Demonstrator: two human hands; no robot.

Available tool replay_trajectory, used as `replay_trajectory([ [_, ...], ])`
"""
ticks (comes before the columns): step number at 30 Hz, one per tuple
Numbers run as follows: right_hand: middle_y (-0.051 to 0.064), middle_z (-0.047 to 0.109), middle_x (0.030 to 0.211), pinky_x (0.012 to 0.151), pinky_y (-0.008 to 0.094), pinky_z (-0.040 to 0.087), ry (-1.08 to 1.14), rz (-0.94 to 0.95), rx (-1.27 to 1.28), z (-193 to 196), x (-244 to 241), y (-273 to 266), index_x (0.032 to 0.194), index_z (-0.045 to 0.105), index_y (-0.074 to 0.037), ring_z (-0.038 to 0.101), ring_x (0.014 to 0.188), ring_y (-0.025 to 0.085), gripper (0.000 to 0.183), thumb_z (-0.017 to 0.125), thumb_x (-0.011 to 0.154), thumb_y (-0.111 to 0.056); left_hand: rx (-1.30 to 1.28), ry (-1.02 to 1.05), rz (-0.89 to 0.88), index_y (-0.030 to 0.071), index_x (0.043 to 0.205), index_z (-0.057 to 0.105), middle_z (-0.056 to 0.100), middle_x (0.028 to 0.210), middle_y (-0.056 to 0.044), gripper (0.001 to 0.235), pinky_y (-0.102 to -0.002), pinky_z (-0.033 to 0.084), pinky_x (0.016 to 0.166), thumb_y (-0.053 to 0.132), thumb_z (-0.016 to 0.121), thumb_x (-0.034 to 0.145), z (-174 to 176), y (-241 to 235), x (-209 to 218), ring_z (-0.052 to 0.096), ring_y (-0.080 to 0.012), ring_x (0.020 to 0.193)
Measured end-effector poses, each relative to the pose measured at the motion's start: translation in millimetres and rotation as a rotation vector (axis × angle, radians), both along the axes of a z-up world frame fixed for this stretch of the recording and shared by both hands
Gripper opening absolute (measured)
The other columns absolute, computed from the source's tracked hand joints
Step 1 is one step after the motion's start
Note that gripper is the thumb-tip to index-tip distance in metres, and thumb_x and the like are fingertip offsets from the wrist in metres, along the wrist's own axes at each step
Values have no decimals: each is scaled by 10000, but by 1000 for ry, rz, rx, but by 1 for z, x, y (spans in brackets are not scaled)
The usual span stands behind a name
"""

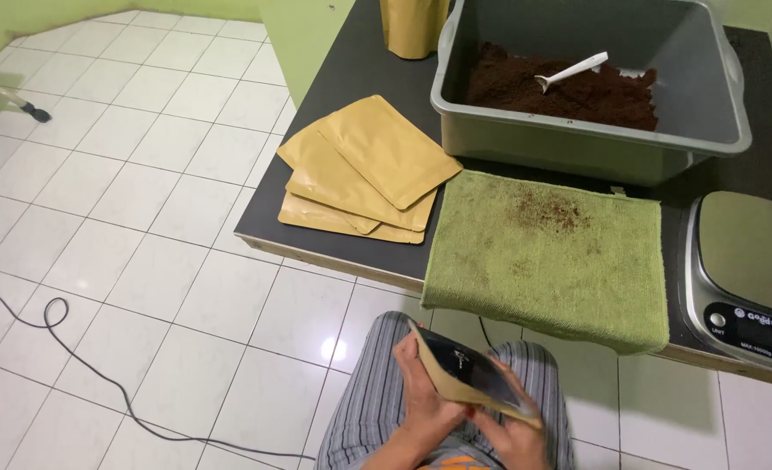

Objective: Scooping ground coffee from a plastic container into paper bags using a small spoon and weighing them on a digital scale.

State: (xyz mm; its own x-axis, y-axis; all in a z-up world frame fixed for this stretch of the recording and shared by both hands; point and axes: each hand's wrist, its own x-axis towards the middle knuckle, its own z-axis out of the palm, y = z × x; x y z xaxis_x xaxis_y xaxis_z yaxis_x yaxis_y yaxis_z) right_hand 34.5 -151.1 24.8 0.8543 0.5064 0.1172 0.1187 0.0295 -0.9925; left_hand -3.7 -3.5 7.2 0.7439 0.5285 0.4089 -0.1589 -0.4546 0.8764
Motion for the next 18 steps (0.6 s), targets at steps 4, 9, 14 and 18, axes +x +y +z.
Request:
replay_trajectory([
  [4,36,816,913,842,297,537,-110,-373,-168,-93,7,-27,942,754,-85,717,857,129,148,796,821,-160,-77,173,-168,41,1564,133,337,1387,-192,1288,-506,446,1094,581,862,649,28,4,-1,375,-337,1338],
  [9,117,800,834,686,257,650,-160,-425,-132,-28,20,-27,1005,659,-5,780,707,169,112,636,965,-107,-19,210,-475,72,1627,35,378,1446,-245,1186,-549,430,1064,594,742,830,67,30,-9,401,-366,1334],
  [14,124,732,783,458,308,567,156,-415,126,21,20,-20,912,635,-2,635,642,157,91,630,972,-70,63,-115,-512,34,1500,469,598,1327,-215,544,-401,521,988,111,683,1006,92,37,-8,614,-333,1191],
  [18,248,744,779,358,415,549,384,-334,228,22,27,-32,862,550,-6,711,412,412,159,633,948,-111,30,-164,-431,46,1441,543,650,1259,-200,485,-393,557,873,92,696,983,109,37,2,660,-304,1080],
])
